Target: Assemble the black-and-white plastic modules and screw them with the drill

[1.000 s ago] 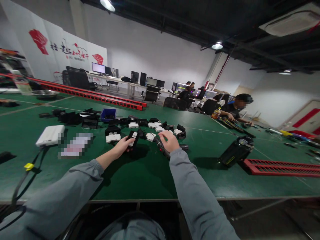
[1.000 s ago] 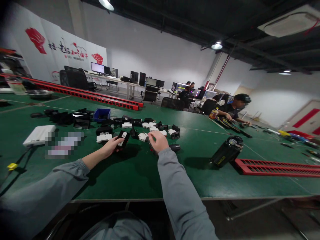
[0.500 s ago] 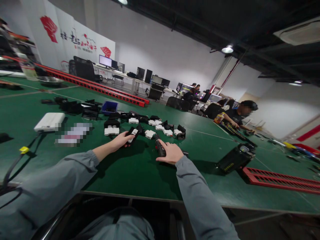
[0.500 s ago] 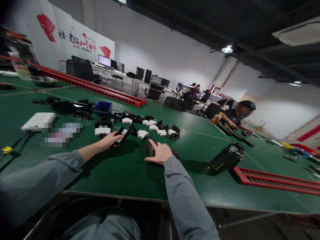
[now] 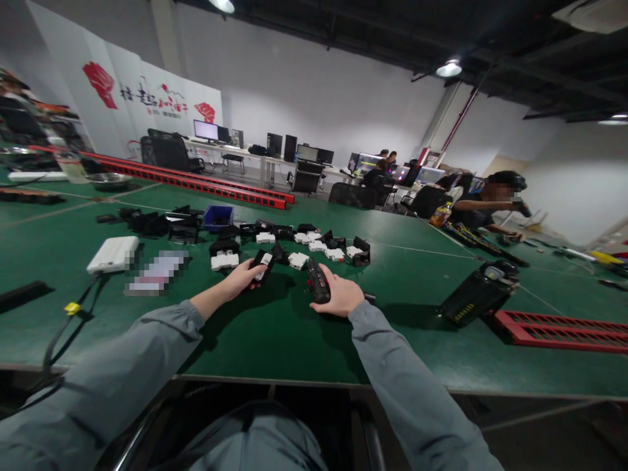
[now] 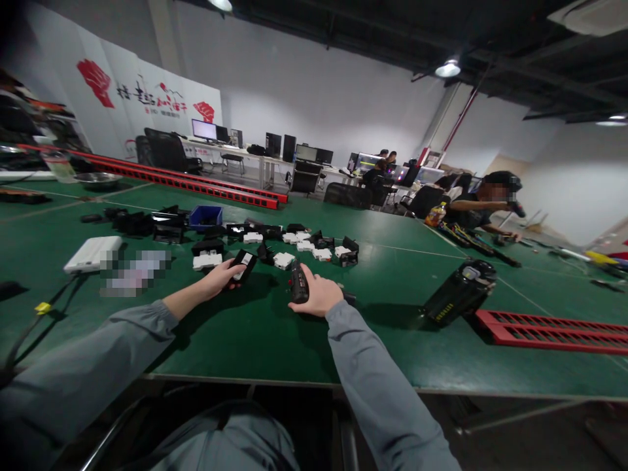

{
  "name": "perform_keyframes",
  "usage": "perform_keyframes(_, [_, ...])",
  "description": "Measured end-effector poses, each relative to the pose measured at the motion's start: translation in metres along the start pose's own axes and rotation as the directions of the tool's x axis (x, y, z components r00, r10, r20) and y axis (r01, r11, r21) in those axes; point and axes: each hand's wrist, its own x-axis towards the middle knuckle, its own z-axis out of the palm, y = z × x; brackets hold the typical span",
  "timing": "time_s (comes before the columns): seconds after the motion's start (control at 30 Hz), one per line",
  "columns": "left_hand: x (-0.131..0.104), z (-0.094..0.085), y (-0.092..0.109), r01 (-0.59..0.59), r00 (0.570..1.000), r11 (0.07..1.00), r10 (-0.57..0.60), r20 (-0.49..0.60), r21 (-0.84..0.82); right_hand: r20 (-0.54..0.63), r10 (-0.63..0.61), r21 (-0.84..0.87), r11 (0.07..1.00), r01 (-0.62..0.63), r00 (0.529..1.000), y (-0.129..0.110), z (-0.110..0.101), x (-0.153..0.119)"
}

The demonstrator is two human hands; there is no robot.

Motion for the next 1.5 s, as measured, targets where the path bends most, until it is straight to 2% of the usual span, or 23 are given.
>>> perform_keyframes(0.07, [0.000, 0.000, 0.000, -0.007, 1.000, 1.000, 0.007, -0.008, 0.005, -0.055, 0.039, 0.188, 0.982, -0.028, 0.998, 0.008, -0.005, 0.000])
perform_keyframes(0.13, [0.001, 0.001, 0.000, -0.005, 1.000, 1.000, 0.005, -0.013, 0.004, -0.125, 0.084, 0.444, 0.896, -0.020, 0.989, 0.015, -0.010, 0.000])
perform_keyframes(0.17, [0.000, 0.001, 0.000, 0.000, 1.000, 1.000, 0.000, -0.016, 0.000, -0.157, 0.099, 0.591, 0.807, 0.014, 0.983, 0.017, -0.013, 0.000])
perform_keyframes(0.23, [0.000, 0.002, 0.001, 0.006, 1.000, 1.000, -0.006, -0.026, -0.014, -0.210, 0.121, 0.847, 0.518, 0.119, 0.970, 0.016, -0.015, -0.001])
perform_keyframes(0.3, [-0.001, 0.002, 0.002, 0.000, 0.999, 1.000, -0.001, -0.042, -0.031, -0.207, 0.133, 0.965, 0.188, 0.180, 0.969, 0.011, -0.015, -0.004])
perform_keyframes(0.33, [-0.001, 0.002, 0.002, -0.008, 0.998, 0.999, 0.006, -0.063, -0.034, -0.182, 0.129, 0.983, 0.058, 0.175, 0.975, 0.007, -0.014, -0.005])
perform_keyframes(0.4, [0.000, 0.000, 0.002, -0.041, 0.989, 0.999, 0.040, -0.143, -0.003, -0.098, 0.101, 0.989, -0.102, 0.108, 0.990, -0.001, -0.012, -0.008])
perform_keyframes(0.47, [0.002, -0.003, 0.001, -0.085, 0.963, 0.994, 0.101, -0.250, 0.073, -0.008, 0.059, 0.985, -0.172, 0.018, 0.998, -0.008, -0.011, -0.009])
perform_keyframes(0.57, [0.005, -0.008, 0.001, -0.109, 0.911, 0.981, 0.164, -0.379, 0.162, 0.067, 0.029, 0.977, -0.203, -0.059, 0.997, -0.017, -0.011, -0.009])
perform_keyframes(0.63, [0.006, -0.011, 0.001, -0.102, 0.897, 0.984, 0.155, -0.414, 0.147, 0.081, 0.033, 0.977, -0.202, -0.073, 0.996, -0.021, -0.013, -0.009])
perform_keyframes(0.77, [0.004, -0.012, 0.004, -0.113, 0.902, 0.991, 0.133, -0.410, 0.073, 0.100, 0.056, 0.985, -0.146, -0.091, 0.993, -0.027, -0.015, -0.011])
perform_keyframes(1.03, [0.001, -0.008, 0.006, -0.138, 0.897, 0.986, 0.167, -0.409, 0.098, 0.125, 0.014, 0.990, -0.068, -0.124, 0.992, -0.028, -0.011, -0.010])
perform_keyframes(1.2, [-0.003, -0.006, 0.011, -0.139, 0.917, 0.986, 0.162, -0.363, 0.088, 0.096, -0.001, 0.980, -0.177, -0.094, 0.995, -0.030, -0.011, -0.009])
perform_keyframes(1.3, [-0.003, -0.005, 0.011, -0.140, 0.918, 0.987, 0.160, -0.362, 0.080, 0.108, -0.016, 0.972, -0.207, -0.109, 0.994, -0.029, -0.011, -0.009])
perform_keyframes(1.4, [-0.003, -0.005, 0.010, -0.146, 0.919, 0.986, 0.166, -0.358, 0.082, 0.115, -0.020, 0.971, -0.209, -0.116, 0.993, -0.028, -0.011, -0.008])
perform_keyframes(1.5, [-0.003, -0.003, 0.008, -0.161, 0.919, 0.984, 0.180, -0.351, 0.082, 0.130, -0.025, 0.977, -0.166, -0.132, 0.991, -0.026, -0.008, -0.006])
